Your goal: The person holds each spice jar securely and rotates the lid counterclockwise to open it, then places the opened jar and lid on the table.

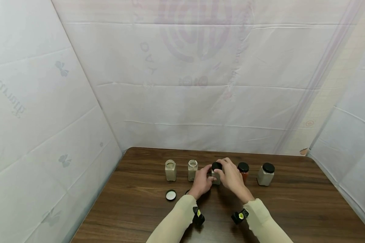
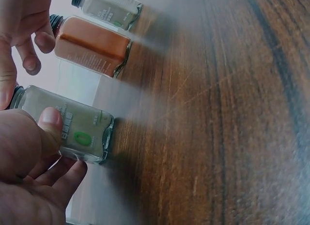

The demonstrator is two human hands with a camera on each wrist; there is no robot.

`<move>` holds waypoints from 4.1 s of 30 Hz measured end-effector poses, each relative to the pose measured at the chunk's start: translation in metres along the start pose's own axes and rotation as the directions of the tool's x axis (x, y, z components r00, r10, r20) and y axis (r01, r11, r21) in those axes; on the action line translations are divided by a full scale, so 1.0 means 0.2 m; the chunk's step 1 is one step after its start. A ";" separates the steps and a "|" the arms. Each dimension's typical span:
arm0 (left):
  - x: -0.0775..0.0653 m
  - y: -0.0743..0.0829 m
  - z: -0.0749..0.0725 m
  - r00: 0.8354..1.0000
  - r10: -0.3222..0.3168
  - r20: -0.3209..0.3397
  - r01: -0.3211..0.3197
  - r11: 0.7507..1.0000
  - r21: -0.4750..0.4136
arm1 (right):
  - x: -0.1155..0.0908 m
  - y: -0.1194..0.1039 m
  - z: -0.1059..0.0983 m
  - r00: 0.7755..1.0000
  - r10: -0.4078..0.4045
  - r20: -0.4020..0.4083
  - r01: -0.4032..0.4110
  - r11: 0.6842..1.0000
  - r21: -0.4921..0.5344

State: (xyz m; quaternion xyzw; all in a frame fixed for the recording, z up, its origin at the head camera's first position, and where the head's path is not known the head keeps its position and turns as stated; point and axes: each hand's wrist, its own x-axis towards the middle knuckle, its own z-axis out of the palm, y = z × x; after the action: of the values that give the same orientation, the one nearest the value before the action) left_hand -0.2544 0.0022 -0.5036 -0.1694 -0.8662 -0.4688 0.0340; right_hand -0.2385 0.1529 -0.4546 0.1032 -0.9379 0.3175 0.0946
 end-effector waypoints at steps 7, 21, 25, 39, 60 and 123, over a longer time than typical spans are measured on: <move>0.00 0.00 0.00 1.000 -0.012 0.012 0.012 1.000 -0.014 | -0.01 -0.01 -0.01 1.000 0.027 0.007 -0.027 1.000 0.001; 0.00 -0.01 0.00 1.000 0.004 -0.003 -0.004 1.000 0.008 | -0.03 -0.03 0.00 0.986 0.099 -0.132 -0.096 0.995 0.026; 0.00 -0.01 -0.01 1.000 0.003 -0.001 -0.003 1.000 0.004 | -0.03 -0.03 0.01 0.985 0.106 -0.133 -0.103 0.994 0.034; 0.00 -0.01 0.00 1.000 0.007 -0.019 -0.006 0.999 0.039 | -0.03 -0.02 0.01 0.996 0.068 -0.052 -0.066 0.997 0.026; 0.00 -0.02 0.00 1.000 0.021 -0.022 -0.021 0.999 0.030 | -0.01 -0.01 -0.02 0.999 -0.032 0.039 0.032 0.999 0.010; 0.00 -0.04 0.00 0.999 0.037 -0.032 -0.035 0.998 0.053 | -0.02 0.00 0.00 0.997 0.042 -0.059 -0.040 0.998 0.043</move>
State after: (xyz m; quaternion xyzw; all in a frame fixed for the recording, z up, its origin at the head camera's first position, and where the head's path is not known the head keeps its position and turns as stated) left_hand -0.2559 -0.0011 -0.5100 -0.1763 -0.8744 -0.4479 0.0611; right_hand -0.2344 0.1538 -0.4561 0.0765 -0.9296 0.3420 0.1139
